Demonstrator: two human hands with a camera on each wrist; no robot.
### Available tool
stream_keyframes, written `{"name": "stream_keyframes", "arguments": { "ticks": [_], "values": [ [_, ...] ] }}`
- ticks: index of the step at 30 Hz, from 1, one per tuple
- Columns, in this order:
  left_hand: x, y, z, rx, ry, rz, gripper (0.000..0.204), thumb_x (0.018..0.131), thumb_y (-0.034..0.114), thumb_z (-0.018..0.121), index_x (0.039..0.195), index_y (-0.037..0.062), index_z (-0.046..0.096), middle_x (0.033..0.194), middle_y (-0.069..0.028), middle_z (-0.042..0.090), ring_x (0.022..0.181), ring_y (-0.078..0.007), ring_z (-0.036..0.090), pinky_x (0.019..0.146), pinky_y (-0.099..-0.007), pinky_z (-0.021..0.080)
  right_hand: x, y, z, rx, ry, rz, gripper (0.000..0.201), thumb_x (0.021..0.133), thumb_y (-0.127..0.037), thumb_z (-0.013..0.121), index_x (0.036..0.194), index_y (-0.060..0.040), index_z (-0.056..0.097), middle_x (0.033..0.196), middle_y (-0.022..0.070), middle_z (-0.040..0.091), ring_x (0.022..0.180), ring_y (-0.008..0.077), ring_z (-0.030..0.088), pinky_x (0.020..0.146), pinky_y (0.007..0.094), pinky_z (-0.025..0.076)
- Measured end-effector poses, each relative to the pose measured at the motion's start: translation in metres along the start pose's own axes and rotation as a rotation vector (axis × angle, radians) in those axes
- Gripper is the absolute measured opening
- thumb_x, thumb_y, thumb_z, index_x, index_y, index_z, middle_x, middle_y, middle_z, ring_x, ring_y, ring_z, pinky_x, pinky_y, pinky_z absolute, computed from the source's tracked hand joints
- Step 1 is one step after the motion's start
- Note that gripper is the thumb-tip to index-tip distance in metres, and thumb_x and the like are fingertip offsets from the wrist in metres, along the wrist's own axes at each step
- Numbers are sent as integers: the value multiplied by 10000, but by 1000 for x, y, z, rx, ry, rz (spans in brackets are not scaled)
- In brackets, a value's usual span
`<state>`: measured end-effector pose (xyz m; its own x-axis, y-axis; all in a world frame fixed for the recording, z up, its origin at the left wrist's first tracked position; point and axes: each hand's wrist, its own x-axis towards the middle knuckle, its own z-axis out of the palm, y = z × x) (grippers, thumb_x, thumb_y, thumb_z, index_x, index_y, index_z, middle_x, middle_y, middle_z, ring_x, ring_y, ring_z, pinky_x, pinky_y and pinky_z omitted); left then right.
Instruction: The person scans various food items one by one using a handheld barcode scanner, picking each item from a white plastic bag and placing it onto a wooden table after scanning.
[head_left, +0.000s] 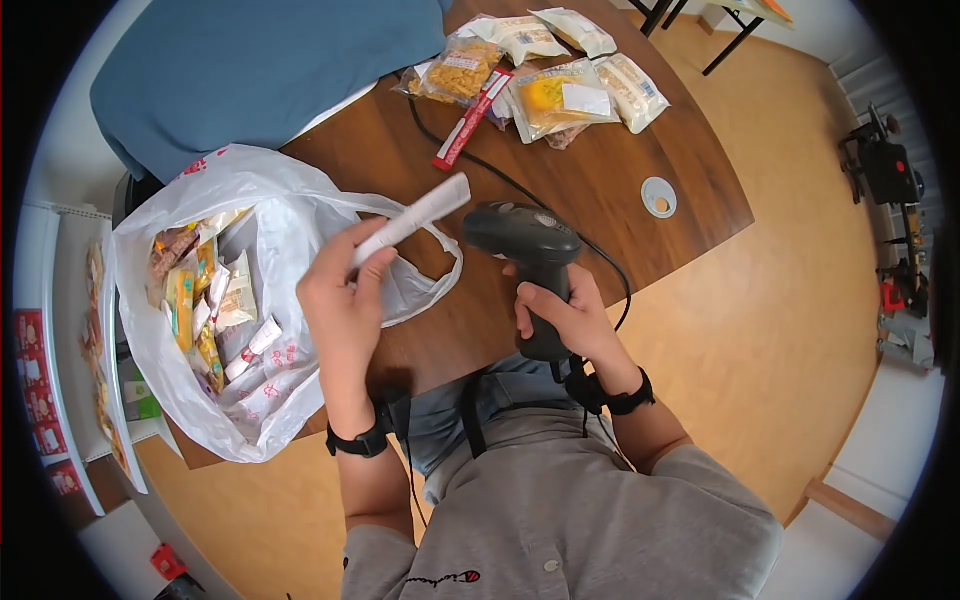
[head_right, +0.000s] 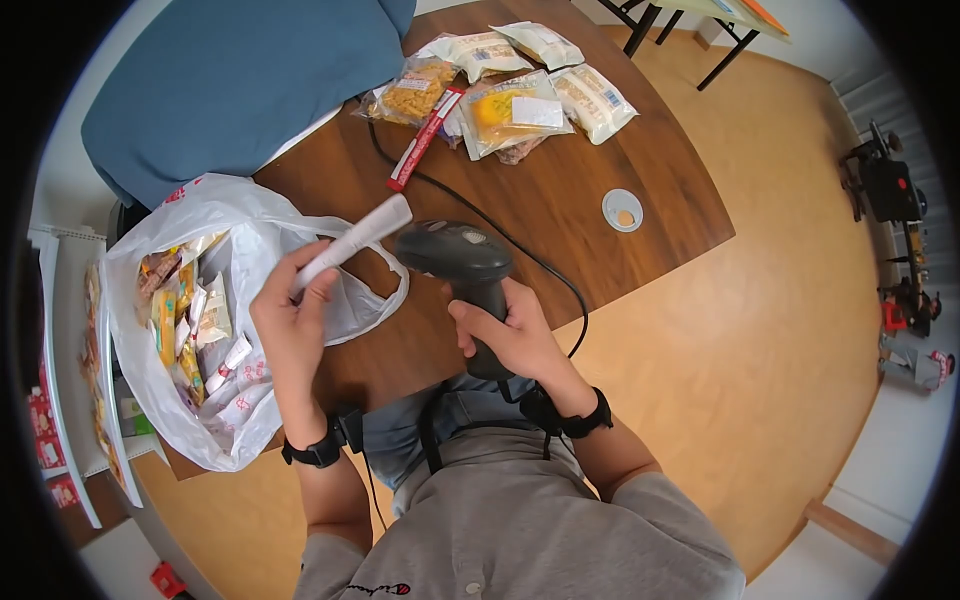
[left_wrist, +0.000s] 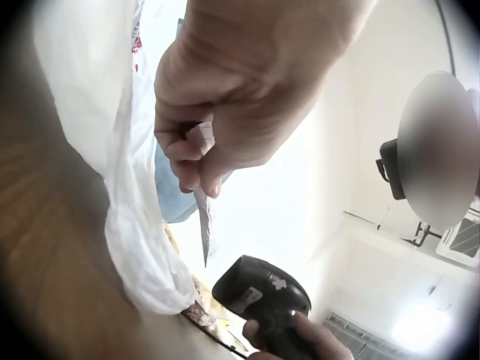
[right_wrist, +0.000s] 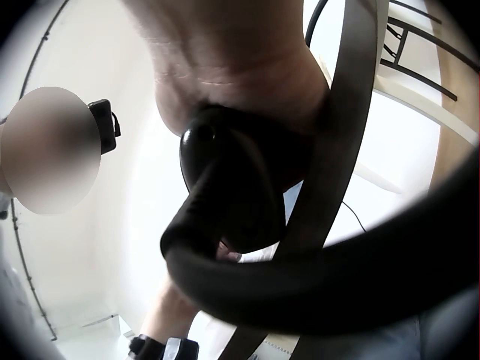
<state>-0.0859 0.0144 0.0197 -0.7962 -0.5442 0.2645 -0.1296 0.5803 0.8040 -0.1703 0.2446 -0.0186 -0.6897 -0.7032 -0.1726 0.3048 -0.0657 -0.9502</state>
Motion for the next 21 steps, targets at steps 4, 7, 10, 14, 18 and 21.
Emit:
{"name": "stream_keyframes", "arguments": {
  "ticks": [4,7,10,14,18,21],
  "values": [
    [42,12,5,-220,-57,-53,206,902,50,663,1102,-1,668,863,-36,666,670,-74,569,613,-221,465,2,-1,-3,35,-21,-2,323,952,-175,567,1197,35,548,682,53,610,592,118,581,573,253,466],
    [106,-2,52,-419,-23,178,284,900,60,664,1176,3,629,909,-50,672,707,-88,580,646,-242,482,2,1,-2,61,11,-46,242,964,-133,569,1158,10,569,682,53,613,593,110,581,581,250,462],
    [116,10,64,-217,130,339,331,899,73,669,1219,16,605,968,-66,684,777,-118,615,699,-267,501,0,3,-2,76,42,-64,255,964,-131,563,1175,12,563,683,62,613,594,118,582,592,258,469],
    [75,-5,39,-111,185,351,322,886,102,693,1196,34,637,1040,-101,708,928,-165,678,821,-284,526,-2,8,-5,74,77,-78,277,961,-133,558,1175,43,547,689,77,615,600,136,592,598,268,478],
    [2,-39,-42,120,318,49,200,892,102,672,1066,5,694,999,-102,717,894,-181,677,792,-308,533,1,7,-6,72,46,-85,300,958,-149,556,1175,58,541,693,88,617,597,146,598,587,270,476],
    [-48,-76,-115,447,340,-236,169,888,60,640,1035,2,700,1005,-144,711,895,-246,686,808,-333,531,2,8,-5,96,50,-83,302,952,-146,556,1174,59,542,694,90,618,588,146,594,584,272,473]
  ]
}}
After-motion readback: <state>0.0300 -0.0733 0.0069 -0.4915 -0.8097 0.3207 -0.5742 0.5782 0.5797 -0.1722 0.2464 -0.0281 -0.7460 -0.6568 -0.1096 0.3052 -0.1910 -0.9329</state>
